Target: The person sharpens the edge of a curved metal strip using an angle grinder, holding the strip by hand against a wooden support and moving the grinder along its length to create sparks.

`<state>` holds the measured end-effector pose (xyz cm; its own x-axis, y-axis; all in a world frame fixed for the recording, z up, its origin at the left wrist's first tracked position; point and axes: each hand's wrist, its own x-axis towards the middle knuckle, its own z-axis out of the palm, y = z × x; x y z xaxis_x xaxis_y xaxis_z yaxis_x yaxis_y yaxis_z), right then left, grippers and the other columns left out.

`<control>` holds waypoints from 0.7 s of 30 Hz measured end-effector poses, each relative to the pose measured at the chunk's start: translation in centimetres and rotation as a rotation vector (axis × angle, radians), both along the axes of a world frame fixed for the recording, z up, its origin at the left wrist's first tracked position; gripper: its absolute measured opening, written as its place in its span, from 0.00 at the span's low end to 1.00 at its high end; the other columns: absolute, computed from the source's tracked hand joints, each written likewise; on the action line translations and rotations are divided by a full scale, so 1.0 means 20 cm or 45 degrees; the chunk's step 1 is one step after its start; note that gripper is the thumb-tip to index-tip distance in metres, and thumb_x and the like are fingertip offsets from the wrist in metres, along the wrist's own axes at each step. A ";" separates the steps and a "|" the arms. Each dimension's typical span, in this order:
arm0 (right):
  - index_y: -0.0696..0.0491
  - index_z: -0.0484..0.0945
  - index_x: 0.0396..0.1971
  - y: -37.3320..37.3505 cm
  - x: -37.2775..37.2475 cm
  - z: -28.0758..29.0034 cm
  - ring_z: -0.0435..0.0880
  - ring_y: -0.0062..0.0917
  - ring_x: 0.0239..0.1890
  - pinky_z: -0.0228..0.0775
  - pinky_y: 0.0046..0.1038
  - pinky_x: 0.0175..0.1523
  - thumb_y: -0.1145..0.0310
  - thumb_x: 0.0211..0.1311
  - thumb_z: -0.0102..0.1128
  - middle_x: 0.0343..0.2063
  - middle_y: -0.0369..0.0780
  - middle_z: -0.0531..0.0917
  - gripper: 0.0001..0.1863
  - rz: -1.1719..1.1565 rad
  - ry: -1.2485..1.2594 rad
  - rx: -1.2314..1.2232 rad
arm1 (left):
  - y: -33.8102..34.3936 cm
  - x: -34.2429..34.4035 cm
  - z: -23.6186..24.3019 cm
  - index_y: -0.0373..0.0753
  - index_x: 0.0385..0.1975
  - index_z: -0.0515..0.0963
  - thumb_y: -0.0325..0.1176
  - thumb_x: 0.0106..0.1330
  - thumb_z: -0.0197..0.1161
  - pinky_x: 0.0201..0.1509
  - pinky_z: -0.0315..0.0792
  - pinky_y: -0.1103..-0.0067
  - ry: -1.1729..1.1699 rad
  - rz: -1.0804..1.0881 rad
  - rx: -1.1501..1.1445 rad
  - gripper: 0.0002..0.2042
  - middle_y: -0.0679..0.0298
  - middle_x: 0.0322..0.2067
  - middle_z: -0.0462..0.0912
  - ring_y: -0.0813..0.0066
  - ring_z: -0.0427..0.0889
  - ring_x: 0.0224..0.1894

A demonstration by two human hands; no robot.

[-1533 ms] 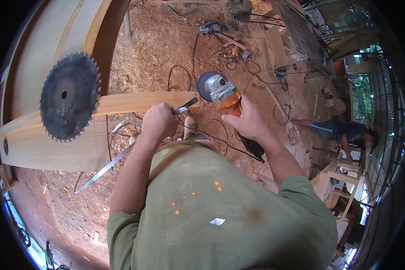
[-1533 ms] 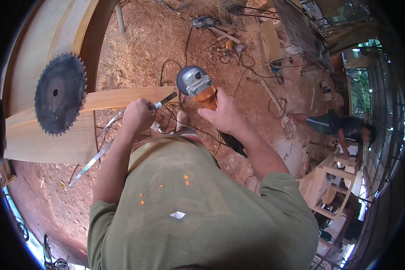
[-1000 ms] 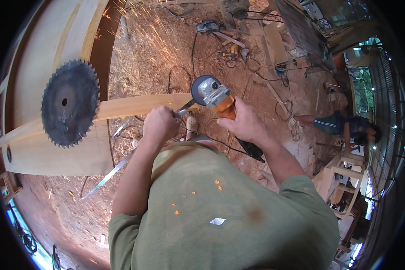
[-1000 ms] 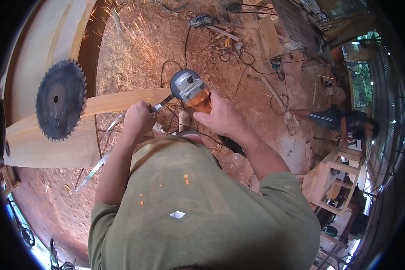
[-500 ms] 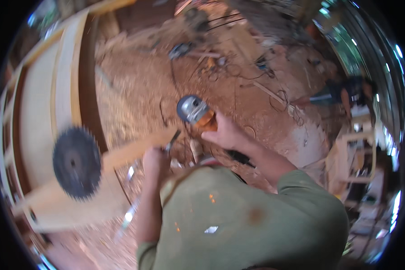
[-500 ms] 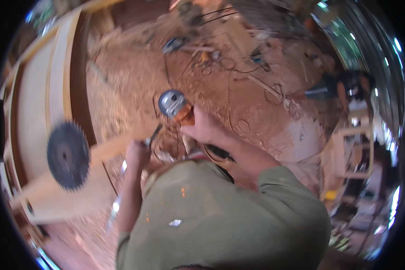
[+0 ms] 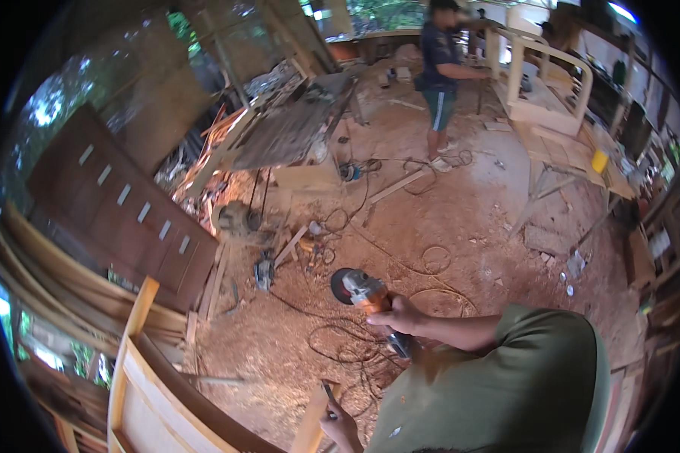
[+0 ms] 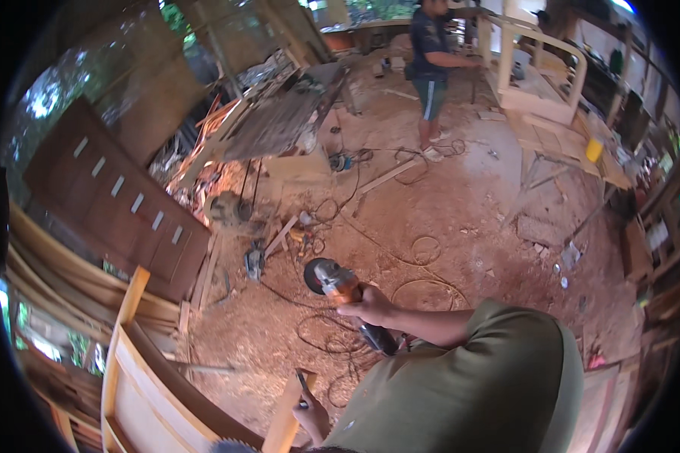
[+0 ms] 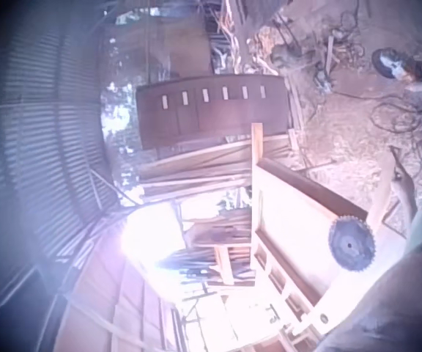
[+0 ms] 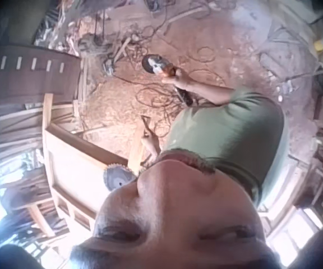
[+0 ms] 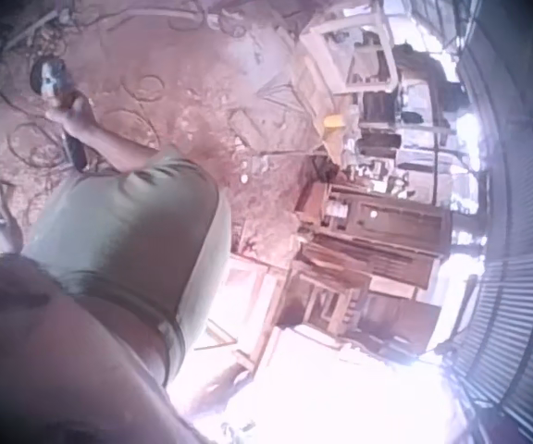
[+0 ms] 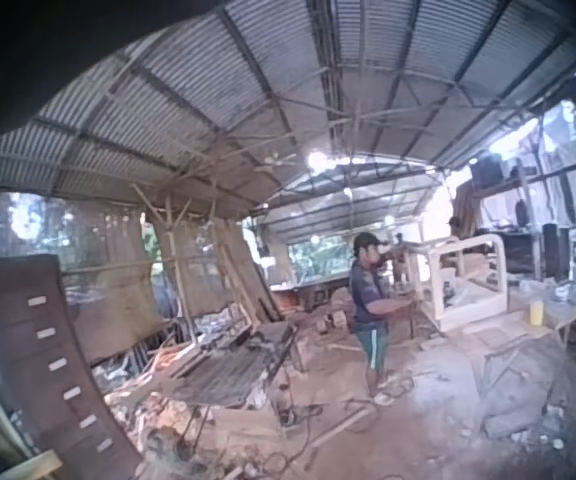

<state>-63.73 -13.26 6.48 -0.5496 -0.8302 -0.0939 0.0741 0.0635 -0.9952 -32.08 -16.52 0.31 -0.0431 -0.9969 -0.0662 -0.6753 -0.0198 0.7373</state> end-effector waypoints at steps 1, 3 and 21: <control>0.57 0.77 0.47 0.04 -0.04 -0.01 0.79 0.18 0.30 0.73 0.24 0.37 0.62 0.53 0.74 0.31 0.35 0.81 0.24 -0.037 -0.001 -0.017 | -0.02 -0.03 -0.01 0.28 0.15 0.74 0.43 0.72 0.58 0.18 0.61 0.67 -0.001 -0.037 -0.017 0.25 0.54 0.08 0.70 0.66 0.72 0.11; 0.55 0.77 0.45 0.12 -0.08 0.03 0.78 0.17 0.26 0.72 0.24 0.33 0.68 0.54 0.73 0.29 0.34 0.80 0.20 -0.075 -0.303 0.106 | -0.03 -0.04 -0.04 0.25 0.13 0.69 0.40 0.71 0.59 0.20 0.58 0.65 0.143 0.032 0.015 0.26 0.58 0.09 0.67 0.72 0.64 0.14; 0.53 0.74 0.40 0.28 0.04 -0.01 0.80 0.23 0.23 0.75 0.28 0.32 0.76 0.53 0.68 0.26 0.36 0.79 0.15 -0.398 -0.681 -0.179 | -0.17 -0.07 0.11 0.35 0.09 0.64 0.44 0.69 0.60 0.17 0.60 0.70 0.249 -0.151 0.197 0.27 0.61 0.09 0.72 0.73 0.70 0.12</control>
